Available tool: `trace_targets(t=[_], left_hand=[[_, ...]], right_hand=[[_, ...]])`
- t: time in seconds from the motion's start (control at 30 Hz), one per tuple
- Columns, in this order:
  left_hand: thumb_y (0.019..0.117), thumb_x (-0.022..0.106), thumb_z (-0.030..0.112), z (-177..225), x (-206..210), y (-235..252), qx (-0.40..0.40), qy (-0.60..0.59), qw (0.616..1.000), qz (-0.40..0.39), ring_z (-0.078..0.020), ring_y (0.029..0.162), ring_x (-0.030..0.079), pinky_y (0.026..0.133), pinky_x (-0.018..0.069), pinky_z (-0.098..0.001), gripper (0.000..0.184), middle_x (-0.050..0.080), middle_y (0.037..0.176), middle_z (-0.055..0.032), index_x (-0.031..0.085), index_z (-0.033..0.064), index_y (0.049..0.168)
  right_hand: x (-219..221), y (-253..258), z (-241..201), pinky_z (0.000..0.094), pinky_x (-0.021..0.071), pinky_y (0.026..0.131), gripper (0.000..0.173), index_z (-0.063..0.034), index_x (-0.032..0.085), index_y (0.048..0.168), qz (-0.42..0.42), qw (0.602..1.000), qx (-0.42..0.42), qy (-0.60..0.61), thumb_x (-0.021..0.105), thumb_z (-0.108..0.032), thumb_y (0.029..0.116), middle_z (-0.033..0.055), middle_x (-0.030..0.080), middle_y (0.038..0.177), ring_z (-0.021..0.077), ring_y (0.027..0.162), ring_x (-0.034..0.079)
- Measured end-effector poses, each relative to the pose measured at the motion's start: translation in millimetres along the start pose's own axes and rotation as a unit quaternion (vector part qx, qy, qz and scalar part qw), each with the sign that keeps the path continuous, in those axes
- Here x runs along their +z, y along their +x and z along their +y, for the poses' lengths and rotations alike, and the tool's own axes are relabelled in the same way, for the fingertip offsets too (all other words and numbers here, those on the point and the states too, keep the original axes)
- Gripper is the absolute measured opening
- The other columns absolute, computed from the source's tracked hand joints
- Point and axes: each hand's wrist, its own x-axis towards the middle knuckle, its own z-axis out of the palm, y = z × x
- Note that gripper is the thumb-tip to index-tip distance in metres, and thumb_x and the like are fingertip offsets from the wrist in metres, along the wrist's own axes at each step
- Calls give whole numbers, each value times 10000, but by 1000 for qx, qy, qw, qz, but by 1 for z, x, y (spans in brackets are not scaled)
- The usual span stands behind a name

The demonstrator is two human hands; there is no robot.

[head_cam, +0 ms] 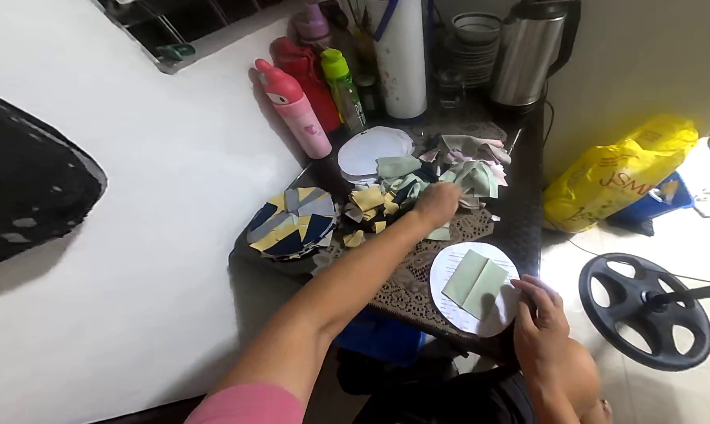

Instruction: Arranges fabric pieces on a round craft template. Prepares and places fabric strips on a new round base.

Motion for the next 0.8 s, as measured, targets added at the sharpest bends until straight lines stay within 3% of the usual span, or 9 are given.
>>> trace_targets(t=[0.1, 0.2, 0.3, 0.43, 0.53, 0.6, 0.67, 0.73, 0.8], left_hand=[[975, 602, 106, -5, -23, 5, -84, -140, 986, 13, -388, 1059, 678, 935, 515, -601, 220, 706, 1084, -227, 700, -27, 1121], [980, 635, 92, -15, -42, 11, -125, -270, 954, 21, -307, 1009, 656, 924, 513, -509, 217, 685, 1091, -209, 677, -40, 1147], [1019, 597, 80, -19, -56, 10, -176, -437, 882, 20, -154, 881, 613, 833, 530, -333, 226, 641, 1056, -132, 610, -37, 1211], [1050, 548, 146, -26, -64, 11, -220, -552, 804, -13, -118, 816, 624, 786, 543, -296, 236, 633, 966, -68, 575, 27, 1252], [1037, 571, 108, -25, -63, 10, -200, -534, 822, 4, -108, 785, 611, 761, 539, -282, 181, 622, 940, -63, 597, 10, 1186], [1007, 613, 65, -18, -59, 7, -157, -460, 874, 9, -110, 805, 606, 775, 531, -289, 145, 641, 959, -82, 631, -26, 1118], [976, 654, 56, -12, -49, 6, -117, -368, 922, -35, -171, 871, 624, 822, 531, -365, 158, 672, 1002, -138, 669, -50, 1091], [985, 648, 65, -6, -39, 5, -125, -336, 930, -82, -209, 922, 635, 864, 530, -405, 175, 675, 1055, -168, 676, -50, 1115], [1027, 590, 80, -4, -33, 7, -159, -380, 907, -82, -190, 916, 632, 850, 538, -371, 199, 653, 1092, -168, 639, -43, 1176]], right_hand=[[0, -1, 0, 328, 498, 969, 269, 7, 761, 1012, -4, 1000, 7, 7, 525, -45, 891, 213, 676, 1184, 265, 1167, 613], [0, 0, 0, 357, 488, 981, 276, 1, 763, 1014, -3, 1000, 5, 7, 520, -50, 893, 210, 679, 1185, 285, 1172, 608], [0, 0, 1, 369, 483, 992, 285, -7, 766, 1008, -3, 1000, 2, 9, 513, -45, 883, 207, 680, 1184, 288, 1177, 607], [1, -1, 2, 366, 491, 976, 284, -13, 769, 998, 0, 1000, 2, 8, 518, -48, 868, 203, 682, 1178, 286, 1164, 613], [1, -1, 3, 375, 486, 982, 283, -14, 770, 994, -1, 1000, -1, 7, 518, -50, 869, 198, 683, 1178, 290, 1167, 610], [1, -1, 3, 380, 486, 983, 276, -16, 770, 991, -2, 1000, -1, 5, 524, -52, 871, 197, 685, 1179, 293, 1167, 611], [1, -1, 2, 391, 485, 983, 272, -18, 770, 989, -5, 1000, 0, 4, 526, -53, 875, 195, 684, 1183, 295, 1168, 609], [0, 0, 1, 411, 487, 981, 267, -17, 770, 989, -7, 1000, -1, 2, 529, -50, 878, 204, 683, 1183, 309, 1164, 613], [-1, 0, 0, 425, 494, 984, 258, -11, 770, 991, -8, 1000, 0, 3, 538, -43, 883, 214, 684, 1180, 326, 1164, 618]])
